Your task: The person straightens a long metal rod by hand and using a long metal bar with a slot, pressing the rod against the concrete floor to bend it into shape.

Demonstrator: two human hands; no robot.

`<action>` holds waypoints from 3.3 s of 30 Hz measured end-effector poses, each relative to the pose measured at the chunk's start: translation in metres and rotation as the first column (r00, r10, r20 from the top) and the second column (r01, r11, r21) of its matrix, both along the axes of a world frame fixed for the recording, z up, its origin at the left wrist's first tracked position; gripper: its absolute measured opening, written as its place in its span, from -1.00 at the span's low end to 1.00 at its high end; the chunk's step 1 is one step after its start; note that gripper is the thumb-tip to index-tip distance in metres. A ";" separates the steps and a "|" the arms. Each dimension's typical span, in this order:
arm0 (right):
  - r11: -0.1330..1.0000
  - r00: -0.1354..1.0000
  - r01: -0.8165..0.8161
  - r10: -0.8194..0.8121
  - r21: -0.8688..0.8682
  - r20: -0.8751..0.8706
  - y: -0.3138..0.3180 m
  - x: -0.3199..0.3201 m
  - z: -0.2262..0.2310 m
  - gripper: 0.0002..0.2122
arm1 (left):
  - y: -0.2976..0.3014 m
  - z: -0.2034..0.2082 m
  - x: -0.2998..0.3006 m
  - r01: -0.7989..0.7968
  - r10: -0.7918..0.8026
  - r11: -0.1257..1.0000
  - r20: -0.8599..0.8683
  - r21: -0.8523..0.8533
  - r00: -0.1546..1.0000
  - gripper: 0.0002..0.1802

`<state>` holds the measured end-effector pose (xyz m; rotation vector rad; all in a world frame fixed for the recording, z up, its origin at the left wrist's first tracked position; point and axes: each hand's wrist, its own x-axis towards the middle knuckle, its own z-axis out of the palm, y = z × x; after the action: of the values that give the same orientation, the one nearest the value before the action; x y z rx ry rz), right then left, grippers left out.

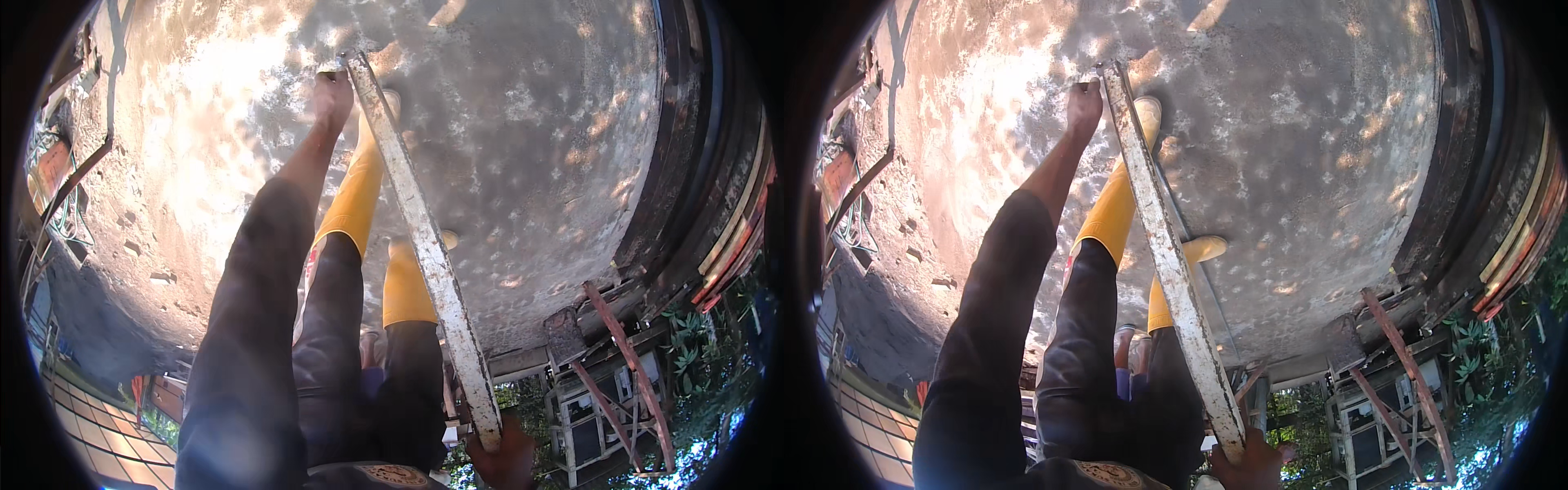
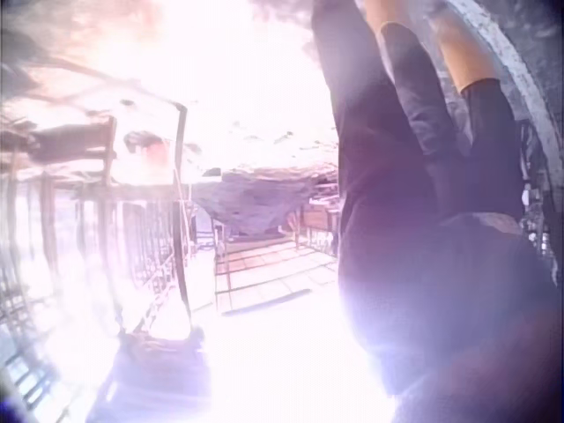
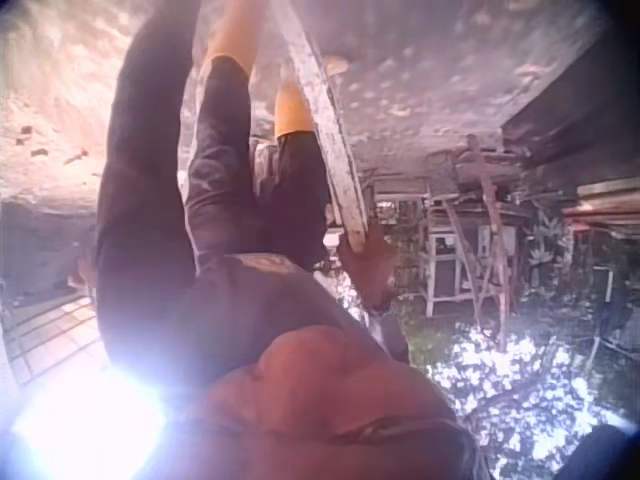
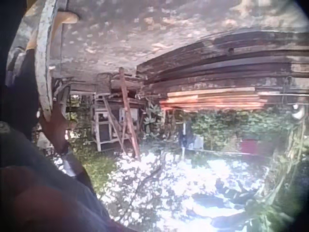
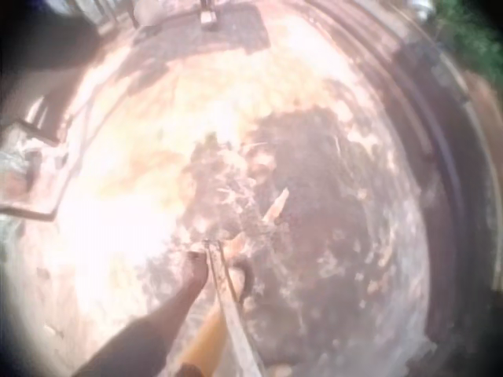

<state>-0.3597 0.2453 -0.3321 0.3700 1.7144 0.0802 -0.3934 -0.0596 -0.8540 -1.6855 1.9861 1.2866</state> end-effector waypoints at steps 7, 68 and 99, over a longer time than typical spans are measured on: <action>0.971 0.970 -0.058 0.000 -0.232 -0.242 0.009 0.031 0.010 -0.68 | 0.178 0.288 0.076 -0.519 0.659 -0.014 0.399 0.855 0.638 -0.41; 0.271 0.209 0.949 -0.924 0.160 0.322 0.187 0.100 -0.054 -0.57 | -0.056 0.038 0.105 0.198 -0.160 0.964 0.206 -0.179 0.965 -0.39; 0.808 0.916 0.400 -0.359 -0.432 0.176 0.166 0.058 -0.242 -0.59 | -0.085 -0.030 0.005 0.738 -0.636 0.623 0.381 -0.259 0.671 -0.64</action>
<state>-0.3012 0.4108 -0.5737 0.3400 1.4835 -0.5935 -0.3883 -0.1449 -0.8843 -0.9061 2.4573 0.3757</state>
